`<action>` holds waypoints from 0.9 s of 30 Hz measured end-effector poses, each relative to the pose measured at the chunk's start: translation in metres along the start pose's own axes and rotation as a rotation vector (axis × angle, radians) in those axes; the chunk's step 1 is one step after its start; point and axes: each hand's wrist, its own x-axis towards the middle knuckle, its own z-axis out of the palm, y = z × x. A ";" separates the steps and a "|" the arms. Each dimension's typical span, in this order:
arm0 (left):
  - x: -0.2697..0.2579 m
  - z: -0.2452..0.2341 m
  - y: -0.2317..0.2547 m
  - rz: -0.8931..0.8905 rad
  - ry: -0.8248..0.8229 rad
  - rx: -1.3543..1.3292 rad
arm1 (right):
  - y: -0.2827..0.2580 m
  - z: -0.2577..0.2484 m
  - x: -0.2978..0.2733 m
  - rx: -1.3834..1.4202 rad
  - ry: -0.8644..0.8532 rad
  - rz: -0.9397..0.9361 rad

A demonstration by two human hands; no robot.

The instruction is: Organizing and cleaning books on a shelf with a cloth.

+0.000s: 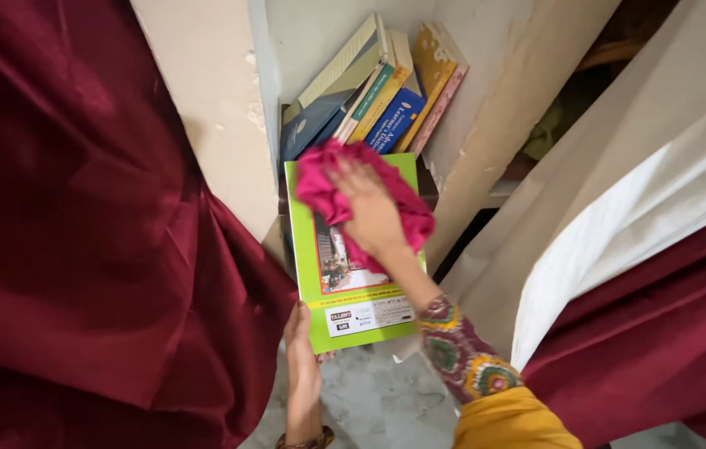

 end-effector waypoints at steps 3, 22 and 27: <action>0.007 -0.005 -0.010 0.031 0.008 0.009 | -0.021 0.009 0.000 0.099 0.019 -0.147; 0.022 -0.011 -0.032 0.006 0.076 -0.094 | -0.044 -0.033 -0.152 0.377 -0.295 -0.140; 0.022 -0.018 -0.031 0.015 0.042 -0.034 | -0.013 -0.058 -0.160 0.250 -0.273 0.018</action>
